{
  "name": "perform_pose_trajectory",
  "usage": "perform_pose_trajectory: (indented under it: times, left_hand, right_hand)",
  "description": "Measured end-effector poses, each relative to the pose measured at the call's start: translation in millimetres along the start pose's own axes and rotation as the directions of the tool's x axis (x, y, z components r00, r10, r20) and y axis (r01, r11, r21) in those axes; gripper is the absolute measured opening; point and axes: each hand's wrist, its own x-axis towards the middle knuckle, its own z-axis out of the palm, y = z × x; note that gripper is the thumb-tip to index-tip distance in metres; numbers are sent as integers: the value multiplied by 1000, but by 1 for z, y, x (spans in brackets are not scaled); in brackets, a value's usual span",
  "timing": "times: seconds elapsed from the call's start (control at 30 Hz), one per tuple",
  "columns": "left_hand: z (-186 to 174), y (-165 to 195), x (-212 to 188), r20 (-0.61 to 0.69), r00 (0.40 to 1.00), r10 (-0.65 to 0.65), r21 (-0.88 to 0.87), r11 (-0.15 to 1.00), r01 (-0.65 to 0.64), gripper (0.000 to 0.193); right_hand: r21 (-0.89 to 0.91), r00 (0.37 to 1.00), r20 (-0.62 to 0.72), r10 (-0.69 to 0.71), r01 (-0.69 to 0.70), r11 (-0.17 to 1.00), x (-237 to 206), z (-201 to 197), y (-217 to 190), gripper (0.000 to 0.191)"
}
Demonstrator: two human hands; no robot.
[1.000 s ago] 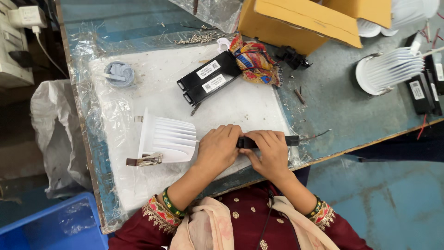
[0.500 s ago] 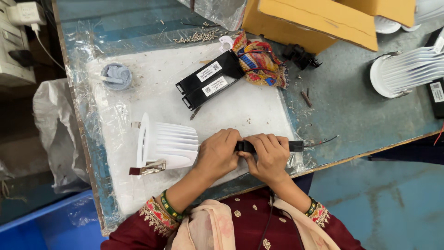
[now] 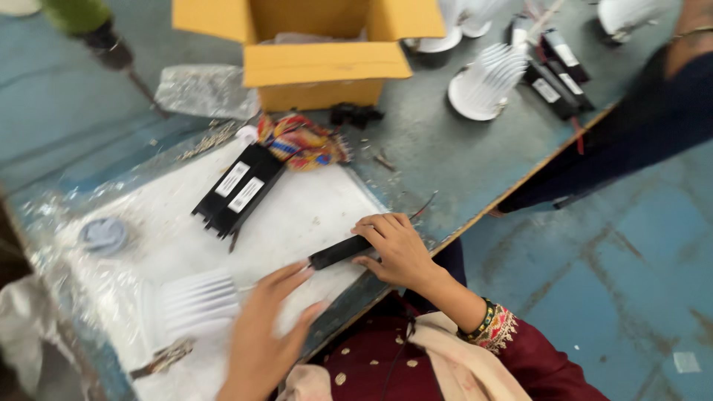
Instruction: The person connects wires from LED driver modules to downlight lamp housings at a workbench, twisting wire ends together and fitting the driver to each lamp. Finished lamp assemblies are placed into an open cardboard box on the table.
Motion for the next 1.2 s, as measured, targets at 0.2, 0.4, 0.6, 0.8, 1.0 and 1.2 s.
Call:
perform_pose_trajectory:
  times: [0.2, 0.4, 0.6, 0.8, 1.0, 1.2]
  left_hand:
    - [-96, -66, -9, -315, 949, 26, 674, 710, 204, 60]
    - [-82, -61, -23, -330, 852, -406, 135, 873, 468, 66]
    - [-75, -10, -14, -332, 903, -272, 384, 836, 393, 54]
    - [-64, 19, -7, -183, 983, 1, 463, 882, 85, 43]
    - [-59, -28, -14, -222, 840, -496, -448, 817, 364, 68]
    - [-70, -99, -61, 178, 610, -772, -400, 510, 762, 48]
  right_hand:
    - [-3, 996, -88, 35, -35, 999, -16, 11, 8, 52]
    - [5, 979, -203, 4, -3, 1000, -22, 24, 17, 51]
    - [-1, 965, -261, -9, 10, 1000, -19, 30, 21, 47]
    - [-10, 970, -244, -5, 3, 1000, -19, 29, 23, 48]
    - [10, 967, -255, -10, 13, 1000, -19, 30, 23, 48]
    - [31, 971, -239, -12, 20, 999, -22, 29, 23, 49]
